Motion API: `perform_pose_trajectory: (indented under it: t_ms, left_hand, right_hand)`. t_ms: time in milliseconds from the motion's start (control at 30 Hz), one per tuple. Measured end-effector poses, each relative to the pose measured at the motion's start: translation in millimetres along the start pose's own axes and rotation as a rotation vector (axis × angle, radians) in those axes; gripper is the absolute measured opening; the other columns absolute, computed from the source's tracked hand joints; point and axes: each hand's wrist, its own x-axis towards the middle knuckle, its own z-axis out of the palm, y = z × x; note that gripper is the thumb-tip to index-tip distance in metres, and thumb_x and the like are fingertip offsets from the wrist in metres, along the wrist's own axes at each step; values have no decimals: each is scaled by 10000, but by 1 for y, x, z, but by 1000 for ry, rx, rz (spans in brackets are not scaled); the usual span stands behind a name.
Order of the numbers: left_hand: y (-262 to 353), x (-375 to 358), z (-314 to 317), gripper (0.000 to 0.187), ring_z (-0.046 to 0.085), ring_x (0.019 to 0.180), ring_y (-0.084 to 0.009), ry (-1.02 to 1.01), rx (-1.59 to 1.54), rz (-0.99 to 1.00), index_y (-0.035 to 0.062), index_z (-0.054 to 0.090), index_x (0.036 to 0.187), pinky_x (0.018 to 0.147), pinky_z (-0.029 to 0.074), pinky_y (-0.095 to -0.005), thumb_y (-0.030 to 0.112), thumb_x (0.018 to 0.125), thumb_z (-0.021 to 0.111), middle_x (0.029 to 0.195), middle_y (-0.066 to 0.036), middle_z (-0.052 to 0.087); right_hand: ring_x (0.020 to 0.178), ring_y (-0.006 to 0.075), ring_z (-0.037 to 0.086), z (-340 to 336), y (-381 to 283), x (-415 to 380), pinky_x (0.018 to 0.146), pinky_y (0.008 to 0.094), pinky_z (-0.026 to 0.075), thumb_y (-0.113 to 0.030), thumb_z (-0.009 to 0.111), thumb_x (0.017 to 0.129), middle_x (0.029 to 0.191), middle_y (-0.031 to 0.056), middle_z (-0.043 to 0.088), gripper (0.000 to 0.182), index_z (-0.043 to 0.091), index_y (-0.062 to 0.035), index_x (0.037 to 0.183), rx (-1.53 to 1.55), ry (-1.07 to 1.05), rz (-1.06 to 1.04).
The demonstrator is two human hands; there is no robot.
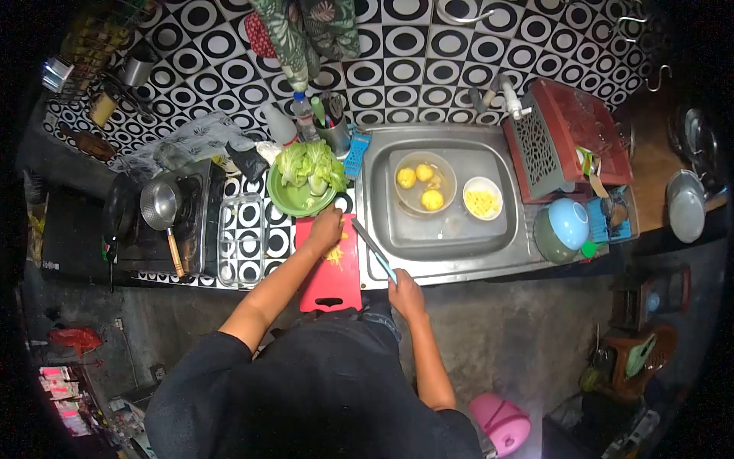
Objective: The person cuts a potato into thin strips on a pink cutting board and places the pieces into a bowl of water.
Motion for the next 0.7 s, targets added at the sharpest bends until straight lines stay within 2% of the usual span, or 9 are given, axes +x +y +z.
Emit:
perform_pose_trajectory:
  t_ms: [33, 133, 267, 367, 567, 700]
  left_hand:
    - [0, 1, 4, 127, 607, 963, -437, -1, 22, 0, -24, 631, 922, 853, 495, -515, 87, 866, 606, 1036, -235, 594]
    - [0, 4, 8, 133, 618, 945, -429, 16, 94, 20, -25, 647, 894, 851, 500, -507, 51, 857, 545, 1001, -239, 611]
    - [4, 5, 9, 116, 617, 969, -408, 44, 112, 43, -27, 644, 878, 848, 510, -496, 48, 789, 633, 985, -218, 608]
    - [10, 3, 4, 120, 609, 970, -411, 10, 112, 23, -24, 639, 882, 842, 511, -498, 40, 781, 634, 998, -217, 603]
    - [6, -6, 5, 105, 589, 925, -400, 93, 46, 68, -13, 618, 874, 819, 502, -487, 72, 812, 619, 959, -216, 581]
    - [24, -22, -24, 135, 607, 988, -391, 128, 39, 10, -28, 620, 917, 876, 508, -469, 84, 842, 607, 1006, -228, 611]
  right_hand:
    - [903, 448, 631, 0, 2, 2, 775, 504, 496, -151, 595, 938, 974, 230, 651, 175, 608, -5, 1034, 11, 23, -26]
    - [915, 449, 631, -4, 5, 5, 780, 510, 495, -162, 592, 942, 988, 225, 656, 180, 608, -13, 1041, 15, -28, -28]
    - [920, 448, 626, -9, 13, 5, 785, 511, 493, -187, 589, 943, 1001, 224, 659, 193, 618, -26, 1045, -6, -65, -53]
    - [944, 455, 616, -14, 19, 3, 802, 522, 488, -206, 580, 946, 996, 233, 658, 214, 621, -19, 1042, -50, -121, -53]
    - [951, 449, 618, -19, 30, -5, 816, 510, 489, -195, 581, 927, 1009, 245, 656, 216, 621, -10, 1034, 14, -137, -106]
    - [958, 446, 619, -23, 28, -6, 823, 503, 490, -175, 585, 924, 1008, 245, 656, 203, 620, -7, 1032, 21, -154, -112]
